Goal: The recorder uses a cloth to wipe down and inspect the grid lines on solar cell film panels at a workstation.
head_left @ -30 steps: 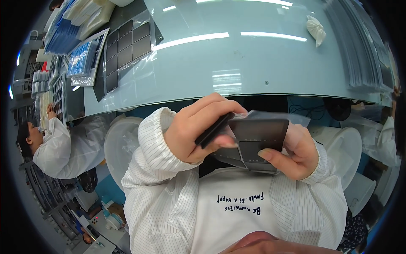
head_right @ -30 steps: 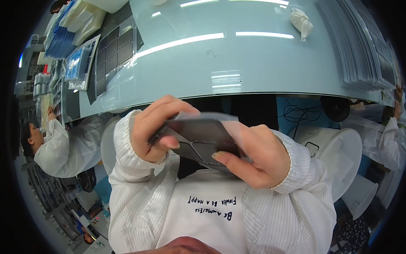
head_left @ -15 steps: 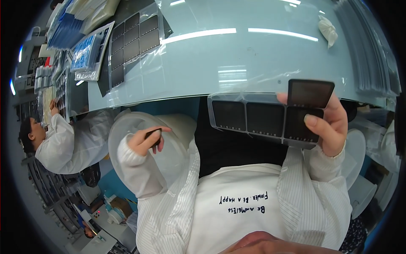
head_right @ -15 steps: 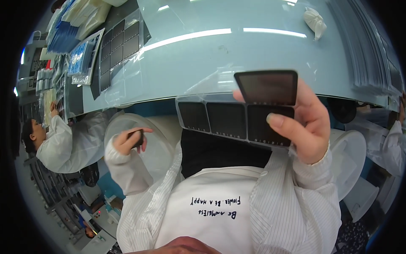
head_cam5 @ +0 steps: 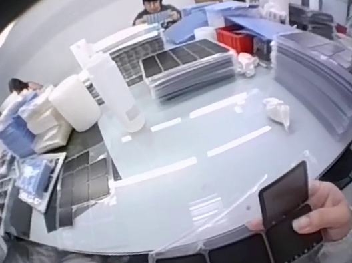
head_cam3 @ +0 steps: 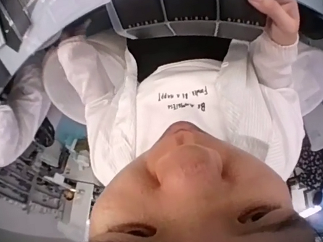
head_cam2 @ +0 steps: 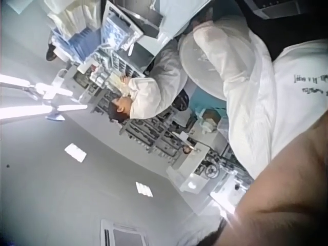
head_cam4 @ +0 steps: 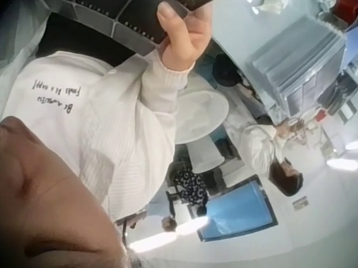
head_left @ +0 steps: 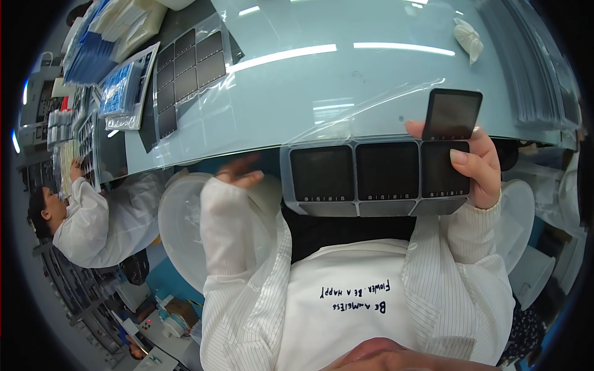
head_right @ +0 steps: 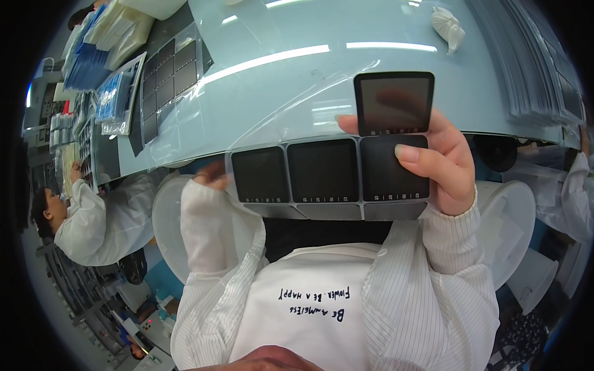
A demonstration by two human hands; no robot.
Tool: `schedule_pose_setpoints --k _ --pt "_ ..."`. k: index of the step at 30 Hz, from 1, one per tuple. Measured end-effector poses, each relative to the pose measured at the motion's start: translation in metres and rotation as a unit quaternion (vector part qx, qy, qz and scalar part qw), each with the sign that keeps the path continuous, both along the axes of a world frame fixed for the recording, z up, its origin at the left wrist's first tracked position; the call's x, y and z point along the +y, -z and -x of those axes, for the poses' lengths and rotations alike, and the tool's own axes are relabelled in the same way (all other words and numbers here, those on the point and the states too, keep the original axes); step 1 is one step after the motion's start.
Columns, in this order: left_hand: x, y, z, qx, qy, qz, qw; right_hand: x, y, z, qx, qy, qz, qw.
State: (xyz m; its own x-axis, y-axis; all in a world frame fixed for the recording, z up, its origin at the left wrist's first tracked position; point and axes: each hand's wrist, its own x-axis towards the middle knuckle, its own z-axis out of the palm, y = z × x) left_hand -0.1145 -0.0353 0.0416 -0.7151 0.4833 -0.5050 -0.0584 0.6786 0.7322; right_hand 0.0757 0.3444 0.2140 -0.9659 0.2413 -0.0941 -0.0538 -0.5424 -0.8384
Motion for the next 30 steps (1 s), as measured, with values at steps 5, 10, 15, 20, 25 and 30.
schedule_pose_setpoints --k 5,10,15,20,25,30 --pt "0.074 -0.110 -0.051 -0.123 0.164 -0.409 0.889 -0.012 -0.007 0.010 -0.111 -0.037 0.049 0.992" --pt "0.083 -0.134 -0.066 -0.188 -0.052 -0.394 0.898 -0.010 0.003 0.004 -0.164 -0.071 -0.055 0.982" --pt "0.078 -0.136 -0.062 -0.241 -0.096 -0.419 0.870 -0.010 0.000 -0.004 -0.179 -0.100 -0.159 0.966" --pt "0.083 -0.139 -0.057 -0.281 -0.126 -0.418 0.855 0.000 -0.007 -0.003 -0.224 -0.119 -0.115 0.960" --pt "0.083 -0.142 -0.054 -0.287 -0.111 -0.386 0.869 -0.001 -0.010 -0.008 -0.195 -0.137 -0.081 0.968" --pt "0.079 -0.136 -0.050 -0.287 -0.102 -0.396 0.866 -0.005 -0.012 -0.006 -0.188 -0.131 -0.054 0.972"
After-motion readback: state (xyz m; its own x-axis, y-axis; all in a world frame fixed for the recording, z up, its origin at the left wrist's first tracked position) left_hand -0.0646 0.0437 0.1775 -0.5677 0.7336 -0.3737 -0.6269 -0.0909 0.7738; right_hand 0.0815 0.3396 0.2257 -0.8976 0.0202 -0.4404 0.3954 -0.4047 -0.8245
